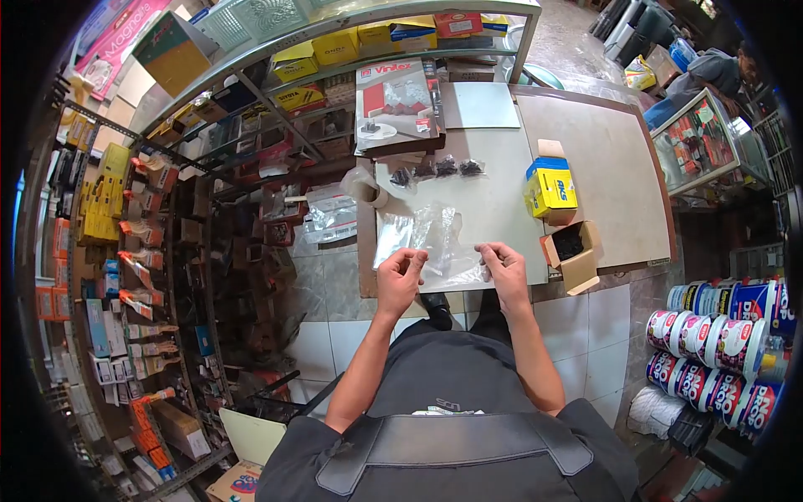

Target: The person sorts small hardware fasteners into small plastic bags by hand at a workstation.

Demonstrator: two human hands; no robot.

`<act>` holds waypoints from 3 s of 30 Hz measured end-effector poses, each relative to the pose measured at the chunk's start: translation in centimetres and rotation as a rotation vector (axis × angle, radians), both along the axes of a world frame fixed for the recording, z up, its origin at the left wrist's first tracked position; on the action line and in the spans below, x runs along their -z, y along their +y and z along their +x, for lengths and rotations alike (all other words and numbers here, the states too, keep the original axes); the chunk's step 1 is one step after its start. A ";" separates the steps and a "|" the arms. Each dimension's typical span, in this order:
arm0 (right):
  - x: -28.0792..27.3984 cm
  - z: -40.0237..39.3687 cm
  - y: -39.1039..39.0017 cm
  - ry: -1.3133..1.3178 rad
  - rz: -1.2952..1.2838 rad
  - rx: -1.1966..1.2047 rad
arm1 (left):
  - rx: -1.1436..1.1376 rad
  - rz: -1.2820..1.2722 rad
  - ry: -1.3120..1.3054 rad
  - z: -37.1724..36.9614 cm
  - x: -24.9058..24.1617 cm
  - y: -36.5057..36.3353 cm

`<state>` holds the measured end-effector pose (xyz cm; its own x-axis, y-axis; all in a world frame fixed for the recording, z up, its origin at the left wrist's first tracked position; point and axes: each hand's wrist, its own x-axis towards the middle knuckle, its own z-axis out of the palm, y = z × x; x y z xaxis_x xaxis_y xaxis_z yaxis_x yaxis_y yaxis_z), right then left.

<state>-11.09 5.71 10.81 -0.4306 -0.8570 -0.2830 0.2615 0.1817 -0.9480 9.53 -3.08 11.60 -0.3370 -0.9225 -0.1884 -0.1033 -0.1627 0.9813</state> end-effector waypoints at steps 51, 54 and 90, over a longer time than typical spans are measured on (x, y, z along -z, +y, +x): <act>-1.0 -11.0 -1.6 -0.218 0.002 -0.312 | -0.374 -0.362 -0.133 -8.0 -2.0 2.4; -1.3 -10.2 -1.2 -0.183 0.049 -0.191 | -0.490 -0.636 -0.390 -8.5 -3.6 3.2; -1.3 -7.0 -1.7 -0.358 -0.014 -0.435 | 0.004 0.001 0.044 -8.9 -2.6 4.3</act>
